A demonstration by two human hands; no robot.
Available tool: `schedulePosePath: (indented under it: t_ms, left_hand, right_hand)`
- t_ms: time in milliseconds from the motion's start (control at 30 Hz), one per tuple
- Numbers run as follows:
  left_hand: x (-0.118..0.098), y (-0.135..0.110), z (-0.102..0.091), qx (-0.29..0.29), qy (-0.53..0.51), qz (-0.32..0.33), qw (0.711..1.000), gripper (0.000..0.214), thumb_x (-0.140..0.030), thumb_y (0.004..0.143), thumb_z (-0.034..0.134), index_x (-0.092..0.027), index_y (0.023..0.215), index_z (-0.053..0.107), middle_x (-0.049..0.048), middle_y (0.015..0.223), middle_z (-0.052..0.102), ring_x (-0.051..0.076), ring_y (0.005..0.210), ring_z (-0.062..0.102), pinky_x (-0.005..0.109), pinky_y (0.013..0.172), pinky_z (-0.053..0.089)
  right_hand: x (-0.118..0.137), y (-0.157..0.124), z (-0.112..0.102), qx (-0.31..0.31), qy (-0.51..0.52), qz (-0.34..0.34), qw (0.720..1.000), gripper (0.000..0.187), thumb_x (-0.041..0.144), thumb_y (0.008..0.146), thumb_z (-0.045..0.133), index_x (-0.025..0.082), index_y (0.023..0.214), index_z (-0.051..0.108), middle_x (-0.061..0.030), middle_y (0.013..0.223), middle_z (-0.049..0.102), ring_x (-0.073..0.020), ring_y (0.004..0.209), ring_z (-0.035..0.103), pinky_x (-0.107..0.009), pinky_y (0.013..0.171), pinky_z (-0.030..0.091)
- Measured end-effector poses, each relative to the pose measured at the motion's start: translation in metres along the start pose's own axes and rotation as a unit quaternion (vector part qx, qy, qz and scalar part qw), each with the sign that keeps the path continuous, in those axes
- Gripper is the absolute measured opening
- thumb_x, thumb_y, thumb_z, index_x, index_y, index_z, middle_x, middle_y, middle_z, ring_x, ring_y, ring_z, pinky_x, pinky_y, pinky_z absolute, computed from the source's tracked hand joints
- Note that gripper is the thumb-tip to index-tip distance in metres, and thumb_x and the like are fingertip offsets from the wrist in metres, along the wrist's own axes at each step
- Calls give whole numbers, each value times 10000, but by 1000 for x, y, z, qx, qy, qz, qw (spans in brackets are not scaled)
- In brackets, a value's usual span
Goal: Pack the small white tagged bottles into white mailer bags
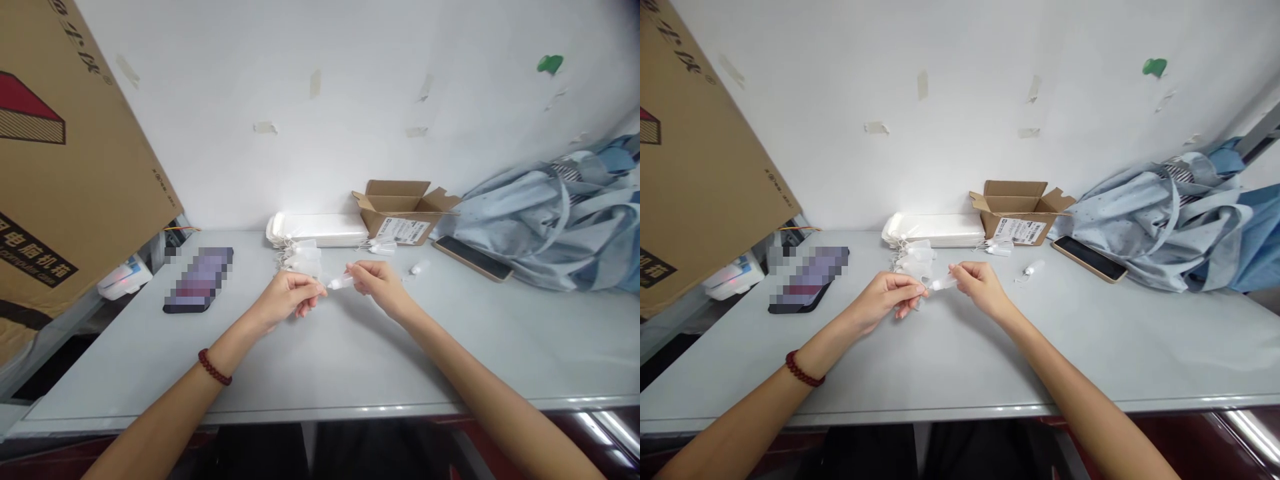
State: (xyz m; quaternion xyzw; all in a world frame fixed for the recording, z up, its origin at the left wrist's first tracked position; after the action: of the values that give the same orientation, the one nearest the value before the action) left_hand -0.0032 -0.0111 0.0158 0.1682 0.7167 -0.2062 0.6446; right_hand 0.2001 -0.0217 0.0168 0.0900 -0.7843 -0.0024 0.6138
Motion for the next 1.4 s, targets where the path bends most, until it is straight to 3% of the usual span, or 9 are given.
schedulePosePath:
  t_ms: [467, 667, 900, 1167, 1267, 1400]
  left_hand:
    - [-6, -4, -5, -18, 0, -18, 1000, 219, -293, 803, 624, -98, 853, 710, 14, 615, 597, 72, 452, 493, 212, 446, 346]
    - [-2, -3, 1, 17, 6, -20, 1000, 242, -338, 816, 614, -109, 824, 690, 7, 629, 583, 64, 453, 485, 202, 441, 329]
    - [-6, -3, -10, -14, 14, -17, 1000, 222, -335, 794, 631, -118, 766, 667, 17, 641, 598, 75, 484, 495, 205, 450, 346]
    - [-14, -5, -19, 6, 72, -17, 997, 242, -362, 792, 617, -129, 732, 648, 35, 656, 606, 100, 539, 506, 219, 474, 358]
    - [-15, -5, -23, -19, 64, -18, 998, 221, -336, 790, 602, -134, 701, 623, 28, 672, 595, 97, 535, 499, 223, 481, 361]
    - [-20, -8, -37, -66, 67, -14, 995, 229, -315, 777, 583, -144, 624, 578, 11, 622, 565, 91, 515, 478, 228, 503, 375]
  right_hand:
    - [4, -5, -8, -28, 39, 11, 999, 411, 533, 825, 529, 156, 672, 581, 61, 487, 305, -87, 497, 279, -264, 518, 223]
    - [6, -5, -2, -5, -4, 1, 1000, 431, 553, 846, 488, 163, 684, 576, 61, 485, 325, -89, 491, 298, -256, 500, 236]
    - [2, -6, -1, 64, -41, -20, 997, 430, 532, 875, 466, 174, 642, 517, 23, 589, 488, -92, 538, 397, -245, 527, 309]
    - [4, -8, 2, 108, -48, -25, 993, 332, 476, 871, 499, 164, 842, 610, -3, 667, 602, -101, 570, 429, -237, 545, 343]
    - [5, -6, -4, 77, -58, -35, 995, 335, 482, 866, 504, 168, 837, 614, -7, 678, 616, -104, 577, 451, -239, 559, 362]
    - [2, 1, -23, -37, -118, -47, 991, 378, 504, 873, 472, 165, 781, 612, -16, 663, 613, -116, 568, 474, -250, 554, 372]
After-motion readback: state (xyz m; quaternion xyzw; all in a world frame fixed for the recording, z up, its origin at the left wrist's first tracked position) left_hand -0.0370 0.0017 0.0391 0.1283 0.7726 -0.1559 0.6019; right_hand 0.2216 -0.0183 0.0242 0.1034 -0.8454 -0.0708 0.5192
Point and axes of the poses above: each hand's wrist, its own y-axis towards the middle knuckle, its own z-axis out of the palm, x = y × z, the point moved 1 cm from there along y, towards the middle knuckle
